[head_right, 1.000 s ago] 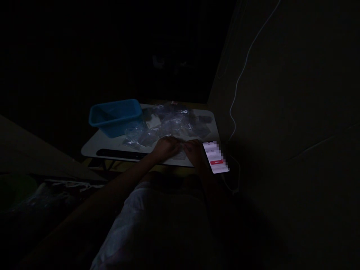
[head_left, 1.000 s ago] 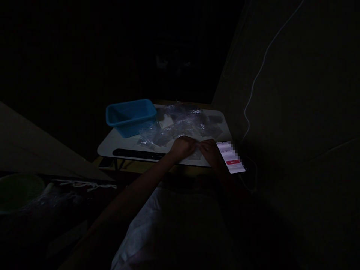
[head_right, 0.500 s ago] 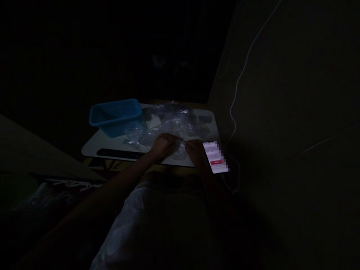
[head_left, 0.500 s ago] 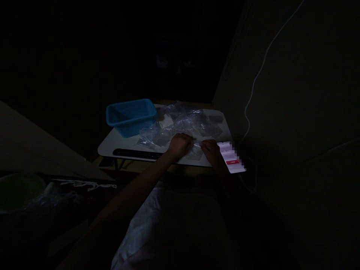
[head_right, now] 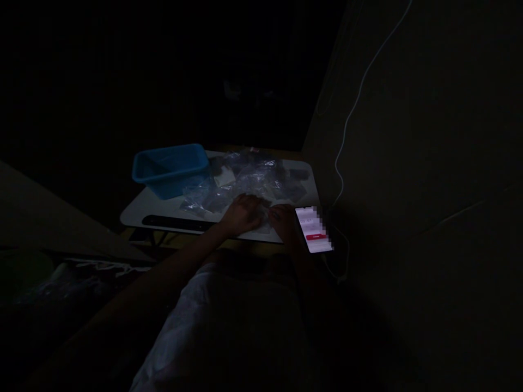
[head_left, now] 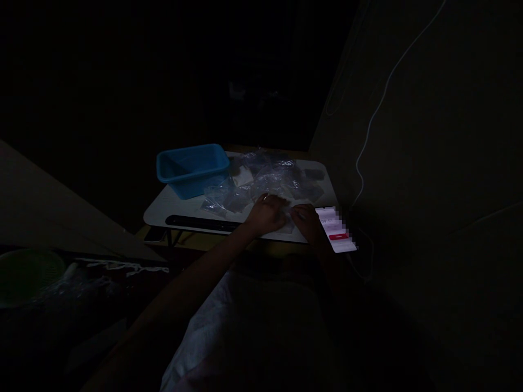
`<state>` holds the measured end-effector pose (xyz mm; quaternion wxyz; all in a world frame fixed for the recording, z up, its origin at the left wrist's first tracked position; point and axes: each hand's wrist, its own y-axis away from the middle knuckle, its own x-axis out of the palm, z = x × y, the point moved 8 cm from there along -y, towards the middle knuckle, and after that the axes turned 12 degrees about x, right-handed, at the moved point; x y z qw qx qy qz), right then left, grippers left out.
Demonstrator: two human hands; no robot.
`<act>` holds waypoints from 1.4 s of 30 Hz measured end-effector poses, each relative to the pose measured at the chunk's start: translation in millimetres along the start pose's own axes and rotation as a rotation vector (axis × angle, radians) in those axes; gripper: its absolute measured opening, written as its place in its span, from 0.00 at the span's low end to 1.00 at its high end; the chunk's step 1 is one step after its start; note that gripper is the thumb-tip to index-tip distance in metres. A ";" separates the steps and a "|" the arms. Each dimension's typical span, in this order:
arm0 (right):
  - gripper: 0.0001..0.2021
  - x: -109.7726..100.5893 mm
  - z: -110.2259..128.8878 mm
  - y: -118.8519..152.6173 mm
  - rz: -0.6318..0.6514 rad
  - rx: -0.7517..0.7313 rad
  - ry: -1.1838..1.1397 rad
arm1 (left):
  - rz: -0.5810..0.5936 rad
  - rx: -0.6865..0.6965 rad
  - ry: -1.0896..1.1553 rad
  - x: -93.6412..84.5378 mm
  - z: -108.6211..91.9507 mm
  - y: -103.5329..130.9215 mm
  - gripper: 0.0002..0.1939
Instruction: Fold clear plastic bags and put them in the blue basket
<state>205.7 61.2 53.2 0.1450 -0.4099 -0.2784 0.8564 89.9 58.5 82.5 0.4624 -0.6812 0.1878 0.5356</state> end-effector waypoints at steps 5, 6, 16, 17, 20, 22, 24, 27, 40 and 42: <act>0.05 1.6 4.1 0.4 0.017 -0.026 0.020 | 0.067 -0.034 -0.048 11.0 -4.6 -7.4 0.20; 0.05 1.6 4.4 0.1 0.015 -0.029 0.020 | 0.079 -0.057 -0.065 11.7 -1.5 -7.1 0.18; 0.05 -1.9 6.5 0.7 -0.004 -0.051 -0.020 | 0.097 -0.024 -0.108 10.2 -0.1 -10.5 0.15; 0.05 -2.2 6.0 1.1 -0.011 -0.052 -0.021 | 0.101 -0.025 -0.116 11.0 0.5 -12.2 0.14; 0.06 -1.1 4.2 2.0 -0.006 -0.042 -0.025 | 0.108 -0.031 -0.146 10.9 7.0 -14.6 0.13; 0.06 -0.5 3.5 2.0 0.005 -0.028 -0.027 | 0.111 -0.017 -0.156 10.5 11.9 -13.5 0.13; 0.06 0.1 2.8 1.5 0.023 -0.004 -0.025 | 0.109 0.014 -0.164 10.6 14.6 -11.2 0.13; 0.06 0.5 2.6 0.3 0.045 0.022 -0.024 | 0.095 0.071 -0.170 12.5 13.8 -8.5 0.13; 0.10 0.2 9.4 6.1 0.135 -0.003 -0.029 | 0.146 0.050 -0.236 5.2 34.8 17.2 0.11; 0.10 1.6 9.5 7.9 0.154 -0.033 -0.018 | 0.178 0.069 -0.224 6.2 38.1 26.0 0.11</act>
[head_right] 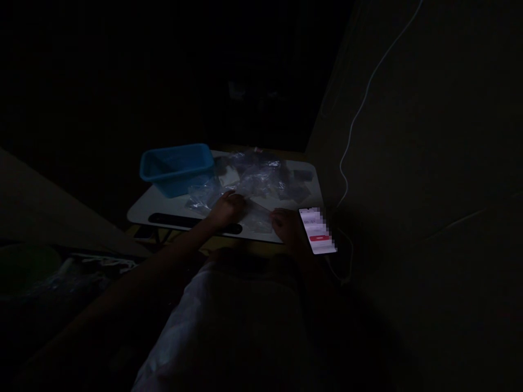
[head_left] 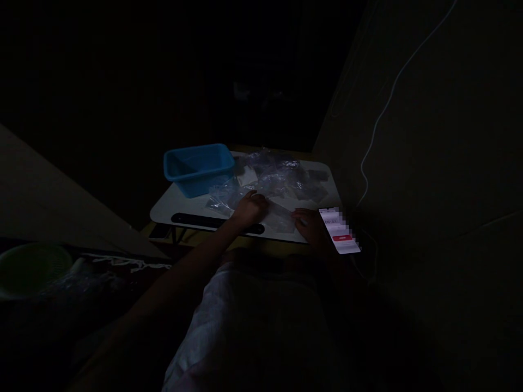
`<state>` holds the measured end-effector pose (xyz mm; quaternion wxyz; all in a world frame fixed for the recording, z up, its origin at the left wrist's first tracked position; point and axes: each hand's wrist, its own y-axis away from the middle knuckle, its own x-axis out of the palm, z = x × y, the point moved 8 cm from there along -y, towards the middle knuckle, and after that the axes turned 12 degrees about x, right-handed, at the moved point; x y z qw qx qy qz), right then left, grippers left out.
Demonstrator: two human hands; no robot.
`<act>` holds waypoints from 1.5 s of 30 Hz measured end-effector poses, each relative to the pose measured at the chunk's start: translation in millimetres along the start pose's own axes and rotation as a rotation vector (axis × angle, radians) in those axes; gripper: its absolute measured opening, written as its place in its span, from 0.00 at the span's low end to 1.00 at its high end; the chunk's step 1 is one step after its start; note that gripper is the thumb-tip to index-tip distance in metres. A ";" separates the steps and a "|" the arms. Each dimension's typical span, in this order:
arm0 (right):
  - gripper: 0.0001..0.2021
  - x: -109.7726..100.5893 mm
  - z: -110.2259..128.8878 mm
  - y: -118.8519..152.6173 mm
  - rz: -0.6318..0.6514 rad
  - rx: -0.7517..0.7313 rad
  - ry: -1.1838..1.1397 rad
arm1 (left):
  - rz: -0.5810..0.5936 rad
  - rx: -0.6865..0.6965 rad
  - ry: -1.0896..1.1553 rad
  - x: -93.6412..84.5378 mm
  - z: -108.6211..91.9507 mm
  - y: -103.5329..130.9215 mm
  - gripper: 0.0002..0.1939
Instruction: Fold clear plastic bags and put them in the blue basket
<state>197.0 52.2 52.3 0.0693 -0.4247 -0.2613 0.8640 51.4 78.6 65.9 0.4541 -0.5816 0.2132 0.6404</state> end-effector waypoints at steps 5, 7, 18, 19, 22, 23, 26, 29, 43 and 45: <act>0.12 2.9 -3.0 8.9 0.054 -0.095 0.027 | 0.020 0.046 0.042 9.0 -0.6 13.6 0.11; 0.15 1.5 -5.9 15.7 0.071 -0.105 0.039 | 0.019 0.062 0.062 12.3 -2.3 15.8 0.11; 0.13 -8.4 -13.8 30.6 -0.032 0.137 0.270 | -0.040 0.156 0.136 13.8 -12.9 20.9 0.14; 0.13 -7.9 -13.0 29.7 -0.039 0.150 0.295 | -0.041 0.164 0.146 14.0 -13.5 21.3 0.14; 0.12 -3.3 -9.1 26.5 -0.016 0.138 0.337 | -0.053 0.161 0.167 12.4 -13.3 21.8 0.15; 0.11 -0.5 -8.1 25.5 0.009 0.124 0.339 | -0.056 0.146 0.173 10.8 -12.7 21.5 0.15; 0.12 5.1 -7.7 22.9 0.053 0.091 0.313 | -0.079 0.087 0.197 1.7 -15.0 17.0 0.16; 0.14 6.8 -10.3 20.4 0.044 0.082 0.282 | -0.100 0.099 0.223 -8.8 -31.6 6.9 0.19; 0.24 32.5 13.0 27.9 0.179 0.053 0.414 | -0.005 0.133 0.206 2.1 -62.7 19.4 0.21; 0.25 32.3 9.9 30.3 0.203 0.048 0.446 | -0.009 0.147 0.205 2.4 -60.9 26.7 0.20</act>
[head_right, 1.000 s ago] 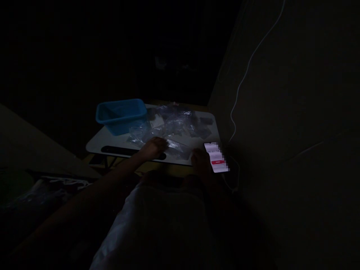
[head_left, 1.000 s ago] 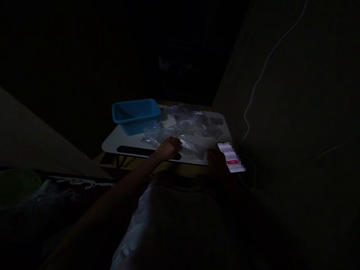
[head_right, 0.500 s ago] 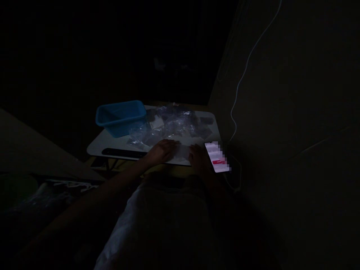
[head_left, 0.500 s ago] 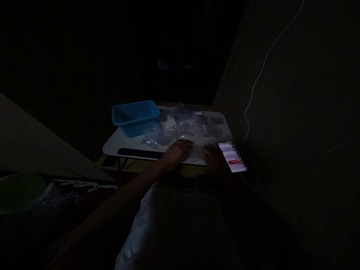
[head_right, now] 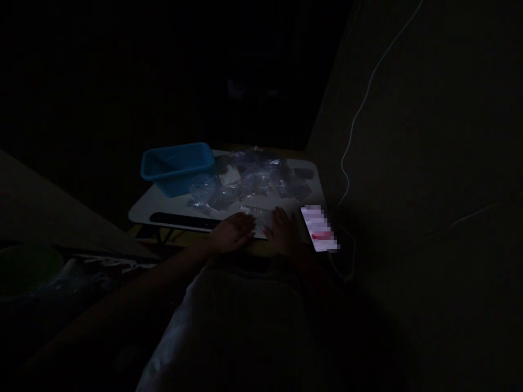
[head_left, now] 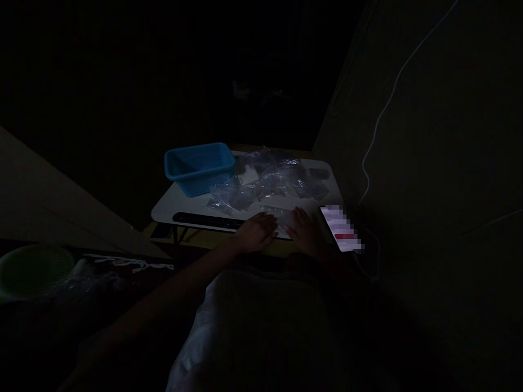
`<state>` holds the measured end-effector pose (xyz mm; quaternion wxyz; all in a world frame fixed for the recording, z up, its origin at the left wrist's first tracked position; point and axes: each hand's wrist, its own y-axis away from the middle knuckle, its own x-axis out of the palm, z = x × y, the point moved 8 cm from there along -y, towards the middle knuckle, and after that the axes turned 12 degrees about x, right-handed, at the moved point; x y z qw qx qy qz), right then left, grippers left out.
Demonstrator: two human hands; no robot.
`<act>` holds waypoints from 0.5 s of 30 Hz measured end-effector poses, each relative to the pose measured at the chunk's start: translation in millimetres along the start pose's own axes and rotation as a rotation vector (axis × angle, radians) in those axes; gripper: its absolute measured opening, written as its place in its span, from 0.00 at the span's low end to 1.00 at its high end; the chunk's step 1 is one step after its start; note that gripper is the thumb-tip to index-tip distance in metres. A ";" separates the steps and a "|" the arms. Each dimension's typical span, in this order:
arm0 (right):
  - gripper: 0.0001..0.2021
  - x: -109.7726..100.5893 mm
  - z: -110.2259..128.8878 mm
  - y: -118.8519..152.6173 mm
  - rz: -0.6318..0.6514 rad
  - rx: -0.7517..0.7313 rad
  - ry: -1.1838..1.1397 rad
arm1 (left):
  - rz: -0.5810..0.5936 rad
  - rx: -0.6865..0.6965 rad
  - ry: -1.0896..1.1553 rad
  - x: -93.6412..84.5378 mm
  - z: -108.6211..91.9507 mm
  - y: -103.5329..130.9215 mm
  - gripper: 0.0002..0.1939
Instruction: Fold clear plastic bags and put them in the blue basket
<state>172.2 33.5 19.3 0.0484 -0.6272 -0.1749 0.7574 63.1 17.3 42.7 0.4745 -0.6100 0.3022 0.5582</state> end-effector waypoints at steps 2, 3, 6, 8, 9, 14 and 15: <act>0.28 1.2 -4.2 -0.5 0.026 0.005 0.025 | -0.018 -0.002 -0.001 -2.6 3.6 7.0 0.18; 0.29 2.2 -6.5 -1.7 0.043 0.013 0.037 | -0.028 -0.007 -0.002 -4.7 6.5 9.9 0.18; 0.35 7.3 -13.7 -8.1 0.116 0.048 0.073 | -0.059 -0.056 -0.015 -12.7 20.1 15.5 0.16; 0.39 11.7 -17.4 -12.3 0.167 0.066 0.099 | -0.093 -0.133 -0.024 -19.6 33.3 15.7 0.15; 0.41 13.4 -18.9 -13.9 0.187 0.074 0.111 | -0.114 -0.175 -0.024 -23.2 39.5 14.0 0.15; 0.45 14.8 -20.6 -16.1 0.201 0.093 0.122 | -0.181 -0.248 0.066 -29.9 43.9 -23.0 0.18; 0.44 13.4 -19.4 -16.1 0.189 0.088 0.109 | -0.176 -0.236 0.107 -27.4 38.9 -35.3 0.19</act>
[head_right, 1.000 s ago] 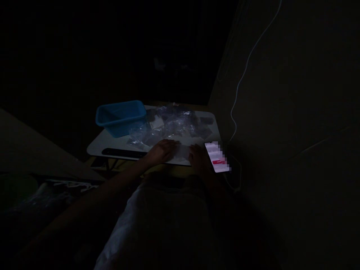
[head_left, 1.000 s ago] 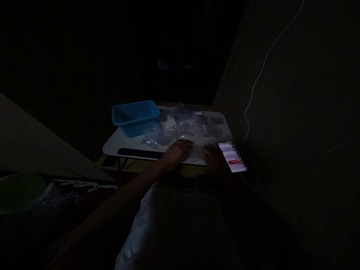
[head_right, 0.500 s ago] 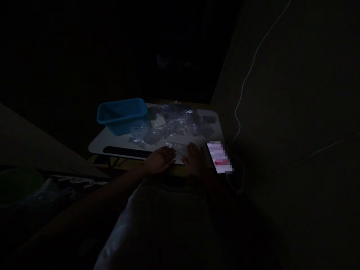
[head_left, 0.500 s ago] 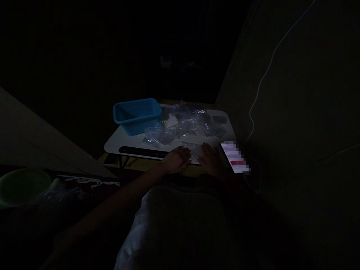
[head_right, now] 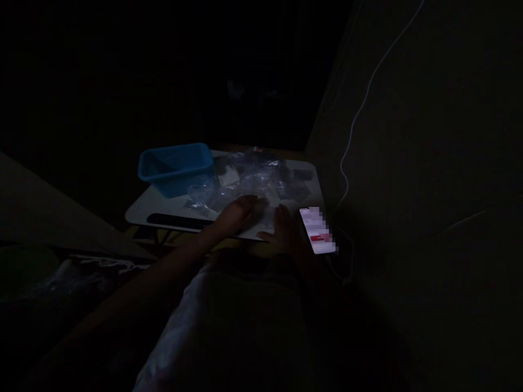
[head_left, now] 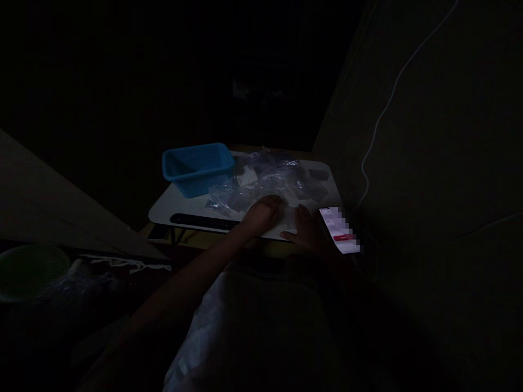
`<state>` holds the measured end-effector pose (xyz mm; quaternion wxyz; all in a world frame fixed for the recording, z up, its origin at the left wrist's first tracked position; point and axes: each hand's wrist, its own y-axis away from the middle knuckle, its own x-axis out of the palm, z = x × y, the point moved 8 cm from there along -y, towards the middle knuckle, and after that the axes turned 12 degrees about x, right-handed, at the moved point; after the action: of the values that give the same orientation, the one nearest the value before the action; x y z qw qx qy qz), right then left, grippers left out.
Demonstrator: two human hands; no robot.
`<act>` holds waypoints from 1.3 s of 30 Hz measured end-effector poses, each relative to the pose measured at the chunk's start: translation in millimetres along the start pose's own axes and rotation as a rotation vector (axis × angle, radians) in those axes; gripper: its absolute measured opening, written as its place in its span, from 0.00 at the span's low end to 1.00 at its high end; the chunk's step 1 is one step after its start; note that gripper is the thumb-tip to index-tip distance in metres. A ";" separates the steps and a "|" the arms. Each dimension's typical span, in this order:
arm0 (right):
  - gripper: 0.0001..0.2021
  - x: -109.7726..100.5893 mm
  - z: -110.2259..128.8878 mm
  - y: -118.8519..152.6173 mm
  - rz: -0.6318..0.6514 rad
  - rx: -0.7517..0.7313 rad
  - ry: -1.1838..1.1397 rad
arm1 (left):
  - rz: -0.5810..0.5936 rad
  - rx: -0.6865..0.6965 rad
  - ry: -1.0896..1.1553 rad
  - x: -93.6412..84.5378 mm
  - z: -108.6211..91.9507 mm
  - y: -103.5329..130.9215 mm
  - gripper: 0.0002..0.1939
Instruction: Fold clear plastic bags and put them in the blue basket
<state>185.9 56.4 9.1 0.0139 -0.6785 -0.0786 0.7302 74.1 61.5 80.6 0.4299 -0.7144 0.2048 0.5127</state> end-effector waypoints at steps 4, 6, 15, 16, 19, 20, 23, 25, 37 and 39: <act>0.41 -10.2 7.5 3.0 -0.081 -0.055 -0.075 | 0.141 0.016 0.142 33.1 -32.0 -29.3 0.22; 0.38 -13.9 8.9 4.7 -0.113 -0.050 -0.083 | 0.229 -0.033 0.158 48.9 -39.6 -30.8 0.25; 0.31 3.7 1.1 4.5 -0.094 -0.012 -0.014 | 0.380 -0.244 0.061 61.6 -34.8 -5.5 0.34; 0.31 5.6 -0.4 3.8 -0.109 -0.015 -0.035 | 0.368 -0.219 0.066 60.9 -37.7 -8.6 0.34; 0.31 9.5 -5.3 2.8 -0.130 -0.010 -0.103 | 0.348 -0.156 0.101 62.1 -46.4 -19.9 0.34; 0.31 9.7 -6.8 3.0 -0.133 0.000 -0.117 | 0.350 -0.151 0.110 63.4 -48.0 -22.7 0.33; 0.33 5.5 -5.6 6.1 -0.144 -0.011 -0.116 | 0.360 -0.167 0.122 66.9 -48.3 -25.8 0.33; 0.33 1.3 -1.2 8.3 -0.152 -0.042 -0.087 | 0.367 -0.194 0.126 67.9 -45.4 -23.6 0.33; 0.41 -3.5 3.6 3.2 -0.051 -0.011 -0.044 | 0.381 -0.325 0.064 72.9 -18.4 -6.6 0.34; 0.41 -4.2 3.5 3.9 -0.055 -0.009 -0.038 | 0.376 -0.342 0.037 71.3 -13.8 -3.3 0.34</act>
<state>183.0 51.7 12.9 0.0294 -0.6621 -0.1005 0.7421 112.0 62.5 18.6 0.1961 -0.7352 0.2521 0.5979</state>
